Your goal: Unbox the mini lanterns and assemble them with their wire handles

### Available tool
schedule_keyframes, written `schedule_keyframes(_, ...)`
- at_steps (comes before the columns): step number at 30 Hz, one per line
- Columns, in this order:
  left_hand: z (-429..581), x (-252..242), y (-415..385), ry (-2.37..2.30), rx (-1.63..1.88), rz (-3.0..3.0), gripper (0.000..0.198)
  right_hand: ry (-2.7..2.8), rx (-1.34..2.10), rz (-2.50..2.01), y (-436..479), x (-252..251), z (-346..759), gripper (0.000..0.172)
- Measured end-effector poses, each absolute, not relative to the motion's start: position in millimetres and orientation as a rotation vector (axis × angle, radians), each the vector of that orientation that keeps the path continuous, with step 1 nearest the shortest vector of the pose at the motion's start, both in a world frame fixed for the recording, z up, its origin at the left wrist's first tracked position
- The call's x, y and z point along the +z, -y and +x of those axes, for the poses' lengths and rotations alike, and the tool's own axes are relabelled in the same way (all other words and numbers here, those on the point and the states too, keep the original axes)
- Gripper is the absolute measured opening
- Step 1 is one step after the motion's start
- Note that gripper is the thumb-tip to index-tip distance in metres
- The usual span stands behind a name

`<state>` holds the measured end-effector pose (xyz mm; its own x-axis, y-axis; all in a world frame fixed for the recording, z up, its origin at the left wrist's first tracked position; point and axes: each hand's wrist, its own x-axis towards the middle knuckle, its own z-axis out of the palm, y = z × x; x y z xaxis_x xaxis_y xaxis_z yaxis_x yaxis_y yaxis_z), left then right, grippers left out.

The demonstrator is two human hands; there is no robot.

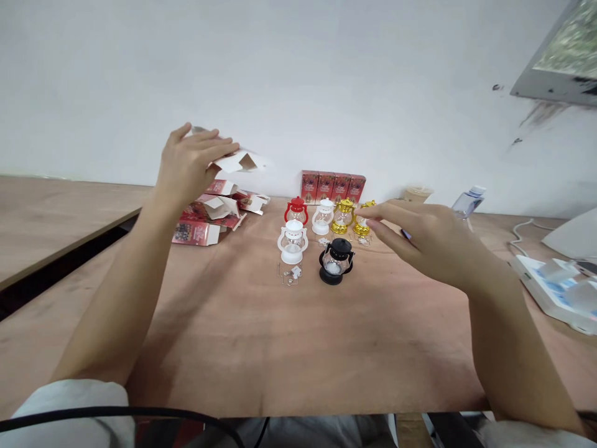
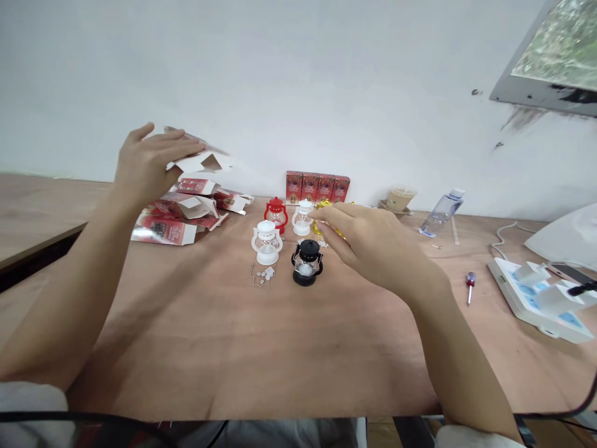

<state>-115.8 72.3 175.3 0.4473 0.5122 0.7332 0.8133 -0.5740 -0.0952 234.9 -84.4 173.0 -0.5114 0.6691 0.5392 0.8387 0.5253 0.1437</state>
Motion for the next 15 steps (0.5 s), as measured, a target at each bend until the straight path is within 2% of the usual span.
schedule_keyframes(4, -129, 152, -101, 1.338, -0.757, -2.267, 0.038, 2.464, -0.440, -1.348, 80, 167, 239, 0.033)
schedule_keyframes(11, -137, 133, -118, 1.588, -0.293, -2.255, 0.050, 2.583, -0.278, -1.419, 58, 140, 247, 0.042)
schedule_keyframes(15, -139, 139, -117, 1.503, -0.371, -2.306, 0.055, 2.604, -0.214, -1.508, 48, 132, 238, 0.054)
